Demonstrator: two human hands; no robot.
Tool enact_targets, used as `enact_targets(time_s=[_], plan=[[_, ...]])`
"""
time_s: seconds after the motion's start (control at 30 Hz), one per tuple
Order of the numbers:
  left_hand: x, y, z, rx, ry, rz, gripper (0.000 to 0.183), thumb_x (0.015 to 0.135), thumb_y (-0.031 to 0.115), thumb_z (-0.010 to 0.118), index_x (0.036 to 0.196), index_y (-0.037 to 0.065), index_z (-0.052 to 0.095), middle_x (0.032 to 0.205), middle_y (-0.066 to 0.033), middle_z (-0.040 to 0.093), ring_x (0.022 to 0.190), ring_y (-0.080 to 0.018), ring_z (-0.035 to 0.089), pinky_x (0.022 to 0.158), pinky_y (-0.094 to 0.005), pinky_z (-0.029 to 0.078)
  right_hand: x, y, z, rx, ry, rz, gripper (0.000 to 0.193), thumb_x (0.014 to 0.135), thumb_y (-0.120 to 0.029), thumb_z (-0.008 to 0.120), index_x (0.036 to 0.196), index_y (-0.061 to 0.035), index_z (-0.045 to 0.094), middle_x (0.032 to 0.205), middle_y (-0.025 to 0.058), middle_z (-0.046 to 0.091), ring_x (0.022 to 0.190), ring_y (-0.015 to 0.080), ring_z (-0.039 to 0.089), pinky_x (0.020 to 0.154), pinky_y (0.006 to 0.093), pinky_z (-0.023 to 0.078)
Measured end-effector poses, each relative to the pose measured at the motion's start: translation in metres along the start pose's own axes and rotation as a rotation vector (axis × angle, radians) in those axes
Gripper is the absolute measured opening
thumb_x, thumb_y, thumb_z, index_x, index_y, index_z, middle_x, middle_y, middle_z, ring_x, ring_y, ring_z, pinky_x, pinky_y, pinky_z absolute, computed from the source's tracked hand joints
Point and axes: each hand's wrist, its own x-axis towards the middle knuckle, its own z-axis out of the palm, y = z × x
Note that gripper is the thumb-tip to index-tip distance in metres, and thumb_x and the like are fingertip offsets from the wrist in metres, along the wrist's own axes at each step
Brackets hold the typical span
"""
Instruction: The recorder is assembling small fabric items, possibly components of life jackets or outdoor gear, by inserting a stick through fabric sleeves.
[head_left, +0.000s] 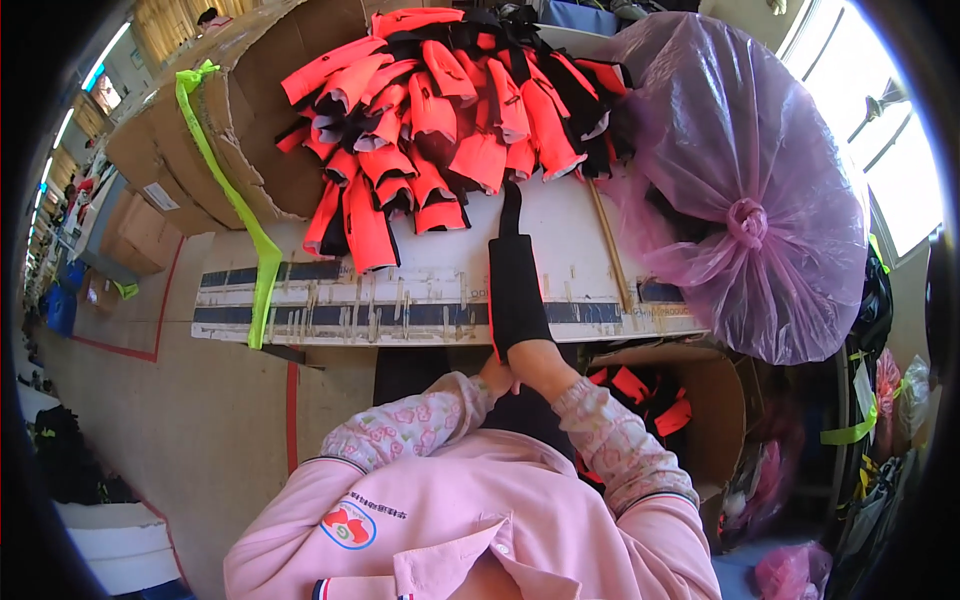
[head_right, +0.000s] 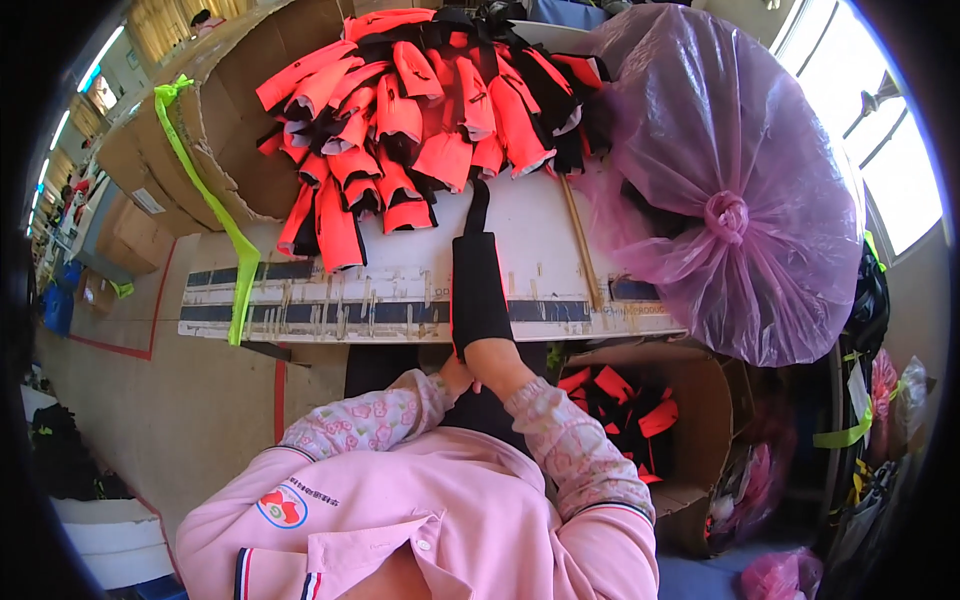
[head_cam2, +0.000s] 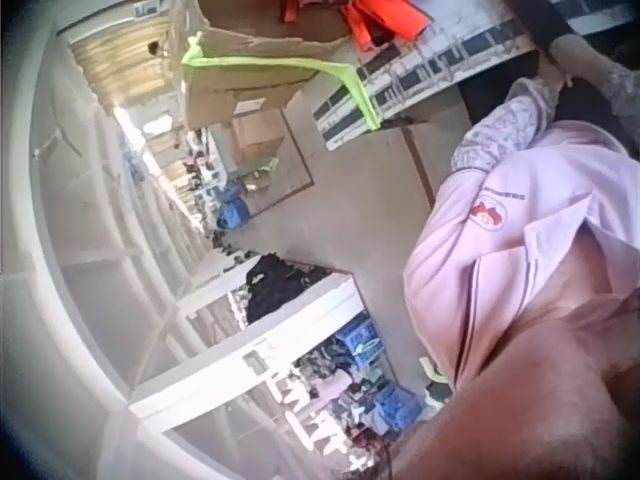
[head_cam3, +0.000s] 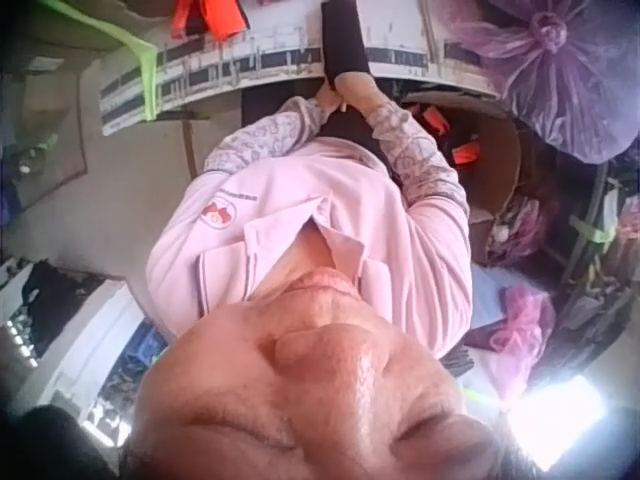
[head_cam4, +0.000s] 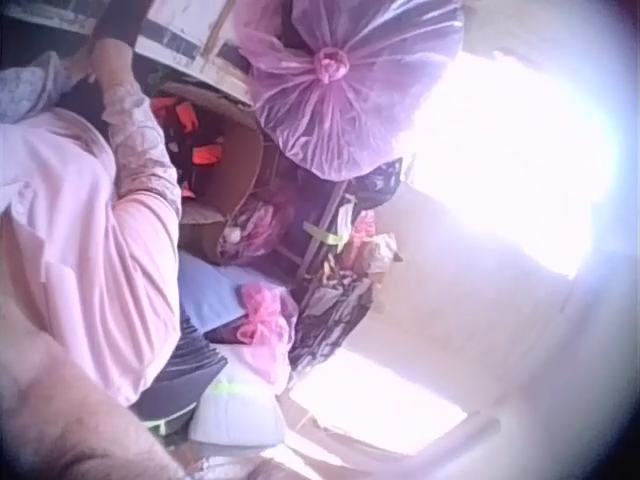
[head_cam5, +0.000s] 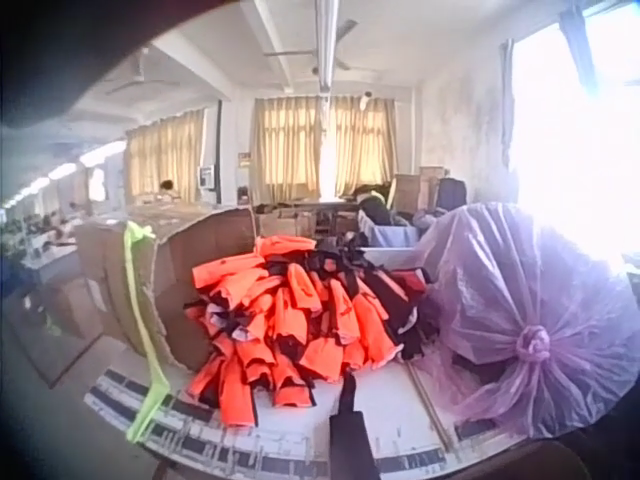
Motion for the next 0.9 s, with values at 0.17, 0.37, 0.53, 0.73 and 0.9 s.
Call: enact_targets(time_s=[0.17, 0.37, 0.53, 0.73, 0.9], plan=[[0.004, -0.024, -0.013, -0.019, 0.141, 0.003, 0.03, 0.089, 0.013, 0.051, 0.117, 0.004, 0.051, 0.106, -0.0103, 0.058, 0.09, -0.0183, 0.055, 0.074, -0.0313, 0.043, -0.037, -0.017, 0.011, 0.088, 0.581, -0.106, 0.021, 0.063, -0.008, 0.065, 0.081, 0.0009, 0.061, 0.072, 0.0196, 0.061, 0.069, 0.034, 0.062, 0.064, 0.0417, 0.05], [0.008, -0.047, -0.033, 0.91, 0.164, 0.783, 0.024, 0.089, 0.012, 0.048, 0.11, 0.003, 0.053, 0.085, -0.0113, 0.062, 0.064, -0.0169, 0.06, 0.05, -0.0294, 0.047, -0.025, -0.016, 0.018, 0.138, 0.627, -0.092, 0.022, 0.066, -0.008, 0.062, 0.086, -0.0004, 0.061, 0.073, 0.019, 0.062, 0.07, 0.034, 0.062, 0.064, 0.0416, 0.05], [-0.006, 0.017, -0.018, 0.739, -0.131, -0.122, 0.019, 0.09, 0.014, 0.046, 0.104, 0.003, 0.053, 0.068, -0.0086, 0.06, 0.044, -0.0157, 0.055, 0.037, -0.028, 0.041, -0.011, -0.007, 0.023, 0.207, 0.53, -0.063, 0.019, 0.078, -0.014, 0.05, 0.084, -0.003, 0.064, 0.075, 0.0158, 0.064, 0.071, 0.0321, 0.064, 0.063, 0.042, 0.051], [-0.008, 0.021, -0.013, 0.381, -0.047, -0.055, 0.019, 0.092, 0.017, 0.043, 0.098, 0.004, 0.054, 0.056, -0.004, 0.054, 0.034, -0.0128, 0.046, 0.029, -0.0259, 0.033, 0.016, -0.007, 0.028, 0.217, 0.601, -0.051, 0.021, 0.082, -0.016, 0.048, 0.088, -0.0065, 0.065, 0.063, 0.009, 0.064, 0.068, 0.0274, 0.065, 0.063, 0.0374, 0.052], [-0.007, 0.0, -0.008, -0.011, 0.036, -0.13, 0.019, 0.088, 0.02, 0.052, 0.075, 0.007, 0.057, 0.057, -0.0066, 0.056, 0.047, -0.0156, 0.054, 0.044, -0.0274, 0.042, -0.008, -0.012, -0.018, 0.229, 0.081, 0.011, 0.022, 0.082, -0.017, 0.048, 0.084, -0.0041, 0.065, 0.075, 0.011, 0.066, 0.071, 0.0267, 0.065, 0.064, 0.0359, 0.052]])
